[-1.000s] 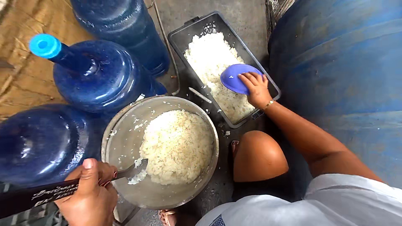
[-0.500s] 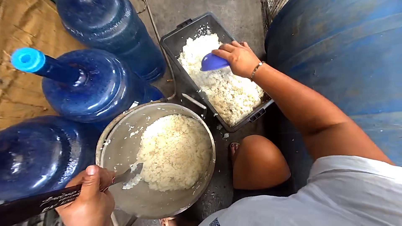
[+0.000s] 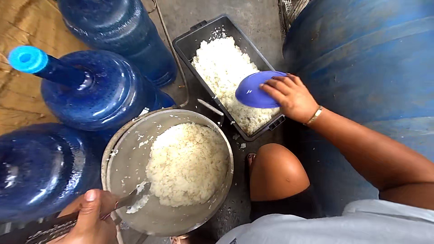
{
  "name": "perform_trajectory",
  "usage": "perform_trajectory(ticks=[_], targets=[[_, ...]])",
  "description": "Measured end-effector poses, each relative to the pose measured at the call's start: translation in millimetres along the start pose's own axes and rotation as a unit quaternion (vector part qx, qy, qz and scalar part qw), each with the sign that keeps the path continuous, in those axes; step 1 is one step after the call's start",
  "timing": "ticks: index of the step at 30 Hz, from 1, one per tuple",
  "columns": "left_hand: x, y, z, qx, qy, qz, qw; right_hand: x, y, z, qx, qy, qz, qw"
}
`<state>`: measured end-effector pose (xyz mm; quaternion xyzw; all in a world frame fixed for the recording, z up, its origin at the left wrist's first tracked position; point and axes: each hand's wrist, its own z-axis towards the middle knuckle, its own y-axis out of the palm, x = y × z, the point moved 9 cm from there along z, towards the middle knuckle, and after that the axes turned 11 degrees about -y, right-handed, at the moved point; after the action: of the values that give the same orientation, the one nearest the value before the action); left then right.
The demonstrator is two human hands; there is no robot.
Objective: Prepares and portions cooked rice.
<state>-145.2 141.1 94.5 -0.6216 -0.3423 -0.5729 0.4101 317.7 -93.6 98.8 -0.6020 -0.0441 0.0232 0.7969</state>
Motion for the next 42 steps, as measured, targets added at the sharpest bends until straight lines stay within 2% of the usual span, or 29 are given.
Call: perform_trajectory(ticks=[2,5,8,10,13,15,18,20,21,23,26,28,31,34,37,39,42], targets=[[1,-5,0,-0.002,0.004,-0.003,1.000,12,-3,-15,0.036,0.081,-0.003,0.996],[5,-3,3,0.000,0.010,-0.012,1.000,22,60,-24,0.025,0.168,0.075,0.983],[13,9,4,0.008,0.011,-0.026,1.000,27,118,-2,-0.031,0.173,0.121,0.977],[23,16,1,0.016,0.010,-0.040,0.999,34,118,21,-0.084,0.168,0.145,0.971],[38,16,-9,0.034,0.016,-0.055,0.998,48,60,57,-0.113,0.159,0.131,0.972],[45,9,-15,0.035,0.024,-0.039,0.998,33,7,85,-0.097,0.143,0.110,0.979],[46,-2,-18,0.030,0.029,-0.032,0.999,-31,-74,126,0.008,0.074,0.113,0.991],[47,-8,-21,0.027,0.030,-0.034,0.999,-88,-97,153,0.052,0.014,0.145,0.988],[48,-10,-21,0.029,0.032,-0.040,0.998,-117,-93,166,0.046,-0.010,0.169,0.985],[52,-13,-21,0.037,0.042,-0.057,0.997,-174,-55,191,-0.006,-0.061,0.207,0.977],[55,-17,-23,0.049,0.057,-0.078,0.994,-225,42,221,-0.131,-0.077,0.222,0.963],[54,-21,-28,0.050,0.051,-0.083,0.994,-231,107,233,-0.181,-0.037,0.224,0.957],[50,-23,-37,0.027,0.043,-0.080,0.995,-222,179,229,-0.189,0.077,0.267,0.942],[49,-29,-41,0.014,0.049,-0.084,0.995,-199,206,217,-0.177,0.185,0.303,0.918],[49,-35,-42,0.016,0.051,-0.083,0.995,-182,215,212,-0.187,0.212,0.321,0.904],[52,-40,-41,0.025,0.053,-0.085,0.995,-188,221,207,-0.185,0.223,0.351,0.890],[57,-49,-41,0.047,0.060,-0.089,0.993,-221,234,199,-0.194,0.237,0.385,0.871]])
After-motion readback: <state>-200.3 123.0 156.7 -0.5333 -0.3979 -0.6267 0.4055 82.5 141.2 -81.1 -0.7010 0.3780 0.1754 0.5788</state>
